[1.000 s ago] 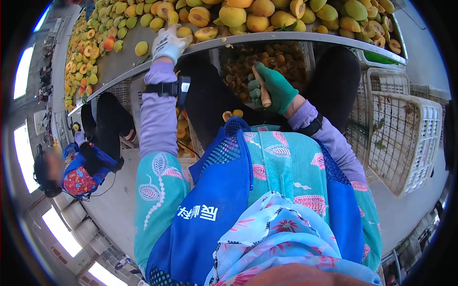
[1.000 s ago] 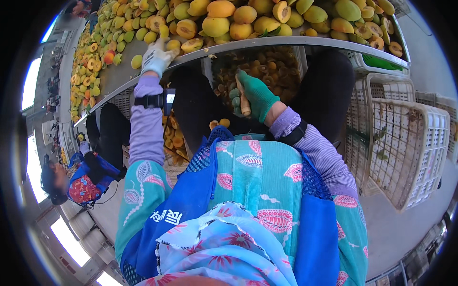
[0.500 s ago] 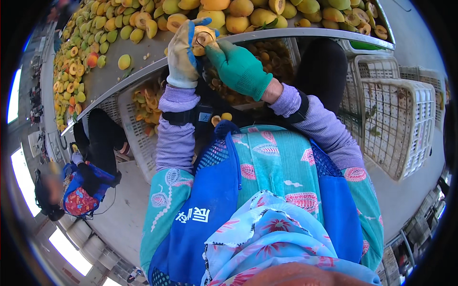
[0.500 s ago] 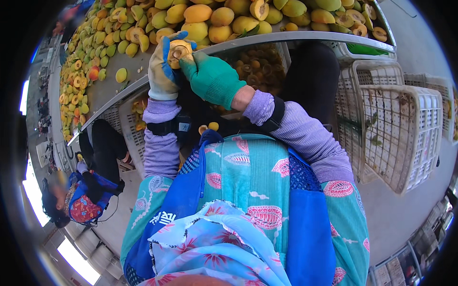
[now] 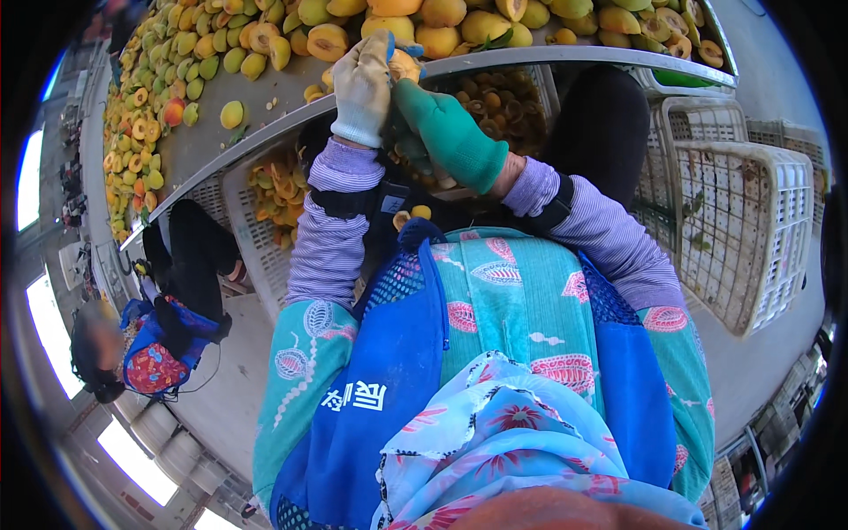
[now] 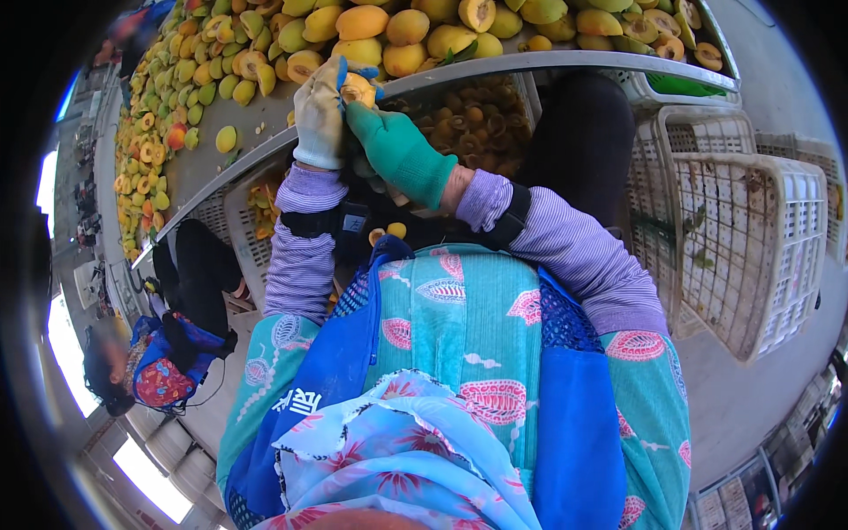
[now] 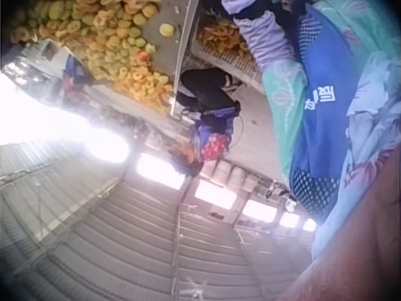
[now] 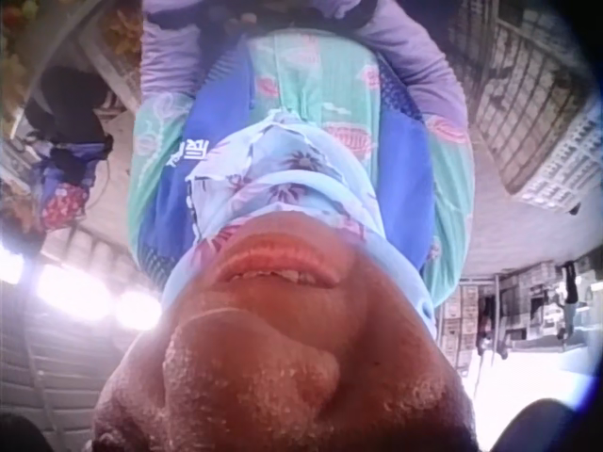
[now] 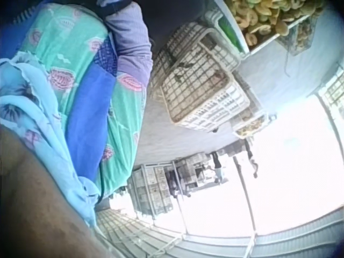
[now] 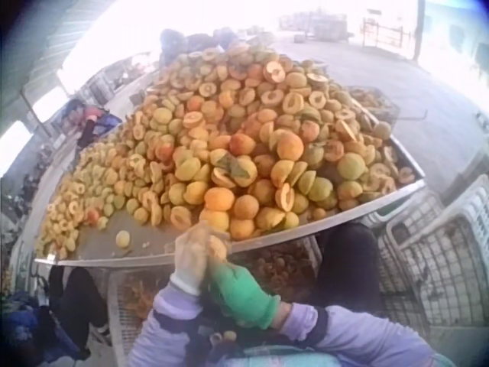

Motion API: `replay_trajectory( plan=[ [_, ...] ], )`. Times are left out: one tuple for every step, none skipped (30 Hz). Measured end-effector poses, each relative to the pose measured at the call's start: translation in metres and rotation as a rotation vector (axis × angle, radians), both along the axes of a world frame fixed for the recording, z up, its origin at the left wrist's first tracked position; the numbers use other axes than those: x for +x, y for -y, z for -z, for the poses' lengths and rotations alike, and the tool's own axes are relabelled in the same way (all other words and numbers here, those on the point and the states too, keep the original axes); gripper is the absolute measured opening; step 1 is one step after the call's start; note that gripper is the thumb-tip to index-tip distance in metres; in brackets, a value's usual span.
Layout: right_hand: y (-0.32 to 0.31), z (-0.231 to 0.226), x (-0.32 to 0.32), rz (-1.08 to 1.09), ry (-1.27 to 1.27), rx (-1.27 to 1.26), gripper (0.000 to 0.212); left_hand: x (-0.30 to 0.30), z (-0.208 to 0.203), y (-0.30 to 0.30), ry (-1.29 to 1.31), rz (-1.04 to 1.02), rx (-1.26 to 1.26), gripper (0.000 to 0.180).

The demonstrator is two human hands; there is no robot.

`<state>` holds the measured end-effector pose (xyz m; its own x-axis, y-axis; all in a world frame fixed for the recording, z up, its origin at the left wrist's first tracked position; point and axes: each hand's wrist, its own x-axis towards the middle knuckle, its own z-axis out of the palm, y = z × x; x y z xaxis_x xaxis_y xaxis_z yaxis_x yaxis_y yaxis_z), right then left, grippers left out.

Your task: Pitting and slicing peaches using a specialized handheld pitting tool on a large processing table.

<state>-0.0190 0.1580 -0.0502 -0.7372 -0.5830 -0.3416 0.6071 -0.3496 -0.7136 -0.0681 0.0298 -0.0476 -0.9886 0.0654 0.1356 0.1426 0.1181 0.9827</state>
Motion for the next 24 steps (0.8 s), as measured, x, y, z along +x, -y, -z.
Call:
replay_trajectory(
  plan=[
    [-0.006,-0.003,0.0,-0.072,0.136,-0.217,0.042,-0.001,-0.005,-0.001,0.028,0.029,-0.001,0.039],
    [-0.01,-0.004,0.0,-0.144,0.268,-0.43,0.041,-0.002,-0.012,-0.004,0.112,0.06,0.053,0.04],
    [-0.009,-0.003,0.001,-0.146,0.288,-0.519,0.041,-0.002,-0.016,-0.005,0.197,0.091,0.107,0.04],
    [-0.005,-0.001,0.004,-0.148,0.307,-0.608,0.041,-0.004,-0.015,-0.005,0.221,0.176,0.139,0.04],
    [-0.003,0.0,0.006,-0.153,0.326,-0.699,0.041,-0.007,-0.014,-0.002,0.246,0.258,0.169,0.04],
    [-0.006,0.001,0.005,-0.195,0.359,-0.773,0.042,-0.008,-0.013,-0.001,0.27,0.339,0.198,0.041],
    [-0.012,0.002,0.003,-0.239,0.392,-0.847,0.042,-0.006,-0.012,-0.001,0.322,0.332,0.296,0.041],
    [-0.015,0.002,0.001,-0.284,0.425,-0.917,0.043,-0.003,-0.012,-0.005,0.372,0.325,0.397,0.04],
    [-0.012,0.001,0.003,-0.263,0.445,-1.008,0.042,0.0,-0.012,-0.01,0.419,0.314,0.498,0.04],
    [-0.01,-0.002,0.008,-0.286,0.447,-1.08,0.042,0.003,-0.006,-0.014,0.409,0.272,0.687,0.04],
    [-0.007,-0.008,0.013,-0.307,0.451,-1.152,0.042,0.008,0.004,-0.017,0.397,0.229,0.877,0.039],
    [-0.004,-0.012,0.018,-0.327,0.462,-1.232,0.041,0.014,-0.001,-0.022,0.387,0.178,1.06,0.038],
    [0.002,-0.014,0.019,-0.383,0.456,-1.305,0.041,0.028,-0.009,-0.02,0.443,0.274,1.214,0.038],
    [-0.002,-0.013,0.022,-0.351,0.472,-1.268,0.041,0.028,0.007,0.004,0.077,-0.097,0.378,0.038],
    [-0.023,-0.01,0.019,-0.307,0.47,-1.235,0.041,0.042,-0.013,0.031,0.446,0.182,1.131,0.041],
    [-0.039,-0.008,0.012,-0.286,0.465,-1.205,0.041,0.057,-0.028,0.07,0.419,-0.061,0.728,0.044],
    [-0.053,0.008,0.012,-0.145,0.518,-0.984,0.039,0.067,-0.033,0.11,0.489,-0.044,0.278,0.046],
    [-0.059,0.03,0.018,-0.015,0.568,-0.771,0.038,0.076,-0.022,0.155,0.307,0.039,0.018,0.058],
    [-0.061,0.068,0.024,0.119,0.775,-0.585,0.038,0.075,-0.028,0.184,0.23,0.05,-0.543,0.062],
    [-0.061,0.094,0.027,0.273,0.971,-0.372,0.038,0.056,-0.059,0.167,0.419,-0.151,-1.071,0.061],
    [-0.052,0.091,0.024,0.22,0.946,-0.376,0.038,0.039,-0.068,0.172,0.519,-0.333,-1.18,0.057],
    [-0.043,0.079,0.024,0.154,0.927,-0.37,0.038,0.022,-0.058,0.2,0.42,-0.511,-1.165,0.06],
    [-0.038,0.068,0.026,0.098,0.91,-0.357,0.037,0.003,-0.047,0.221,0.397,-0.566,-1.182,0.062],
    [-0.031,0.054,0.025,0.044,0.836,-0.293,0.036,-0.009,-0.03,0.237,0.37,-0.635,-1.501,0.063]
  ],
)
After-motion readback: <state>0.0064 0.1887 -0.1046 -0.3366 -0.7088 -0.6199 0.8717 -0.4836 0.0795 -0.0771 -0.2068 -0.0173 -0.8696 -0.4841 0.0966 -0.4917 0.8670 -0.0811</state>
